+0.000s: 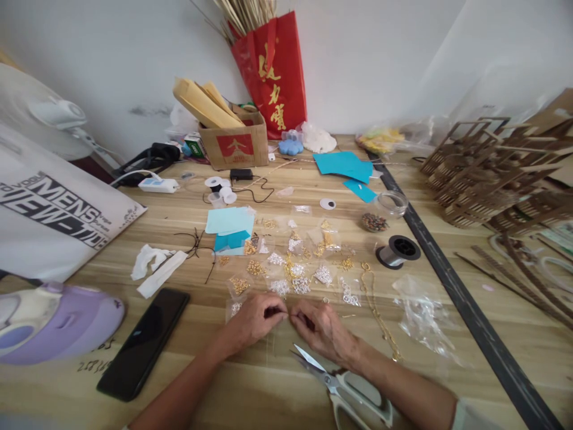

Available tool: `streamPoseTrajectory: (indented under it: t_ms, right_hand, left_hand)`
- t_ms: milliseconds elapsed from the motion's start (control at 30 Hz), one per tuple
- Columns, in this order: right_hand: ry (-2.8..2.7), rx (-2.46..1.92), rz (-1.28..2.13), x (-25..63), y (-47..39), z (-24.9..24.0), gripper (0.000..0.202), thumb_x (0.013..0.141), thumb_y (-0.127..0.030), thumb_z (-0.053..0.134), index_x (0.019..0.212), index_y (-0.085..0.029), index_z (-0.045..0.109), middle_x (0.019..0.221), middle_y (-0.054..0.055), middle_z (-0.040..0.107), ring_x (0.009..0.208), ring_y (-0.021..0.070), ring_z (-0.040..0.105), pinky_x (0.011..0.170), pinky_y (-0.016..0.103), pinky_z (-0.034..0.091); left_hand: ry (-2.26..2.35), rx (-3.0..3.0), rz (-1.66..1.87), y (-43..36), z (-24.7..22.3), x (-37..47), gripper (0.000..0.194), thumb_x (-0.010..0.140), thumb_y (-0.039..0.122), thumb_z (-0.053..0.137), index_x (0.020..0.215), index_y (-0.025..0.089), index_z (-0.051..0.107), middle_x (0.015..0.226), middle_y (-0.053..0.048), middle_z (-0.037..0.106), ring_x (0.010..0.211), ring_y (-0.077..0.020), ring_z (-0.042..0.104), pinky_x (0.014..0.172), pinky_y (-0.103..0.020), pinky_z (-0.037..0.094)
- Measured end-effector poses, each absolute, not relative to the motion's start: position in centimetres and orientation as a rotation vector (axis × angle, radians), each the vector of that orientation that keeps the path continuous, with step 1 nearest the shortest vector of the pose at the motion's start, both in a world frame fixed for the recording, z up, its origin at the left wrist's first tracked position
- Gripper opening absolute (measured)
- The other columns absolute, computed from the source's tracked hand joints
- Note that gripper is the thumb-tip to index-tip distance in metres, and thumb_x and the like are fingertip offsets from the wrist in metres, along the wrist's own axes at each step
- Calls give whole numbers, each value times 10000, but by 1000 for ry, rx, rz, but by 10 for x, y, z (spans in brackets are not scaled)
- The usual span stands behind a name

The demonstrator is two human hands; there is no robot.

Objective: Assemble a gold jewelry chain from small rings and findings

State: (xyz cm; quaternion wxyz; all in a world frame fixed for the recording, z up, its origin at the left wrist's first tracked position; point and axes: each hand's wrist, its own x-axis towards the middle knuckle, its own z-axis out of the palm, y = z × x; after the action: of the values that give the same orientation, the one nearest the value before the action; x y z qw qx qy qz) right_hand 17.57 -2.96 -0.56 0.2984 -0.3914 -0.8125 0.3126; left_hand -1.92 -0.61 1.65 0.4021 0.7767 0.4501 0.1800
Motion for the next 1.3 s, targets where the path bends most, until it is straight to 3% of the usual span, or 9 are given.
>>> streamPoseTrajectory:
  t_ms: [367, 1300]
  right_hand:
    - [-2153, -1039, 852, 176, -30, -8, 114, 893, -128, 472, 823, -179, 547, 669, -14, 559, 581, 109, 494, 557, 208, 354]
    - [-2138, -1076, 966, 176, -28, -1, 125, 902, -137, 452, 819, -183, 534, 680, -8, 552, 600, 121, 497, 585, 225, 356]
  left_hand:
    - [1153, 1948, 472, -6, 16, -17, 104, 744, 86, 581, 681, 135, 647, 604, 10, 588, 552, -107, 484, 540, -205, 355]
    - [1179, 1884, 509, -5, 17, -19, 103, 740, 134, 556, 662, 141, 622, 589, 13, 561, 550, -105, 464, 531, -202, 349]
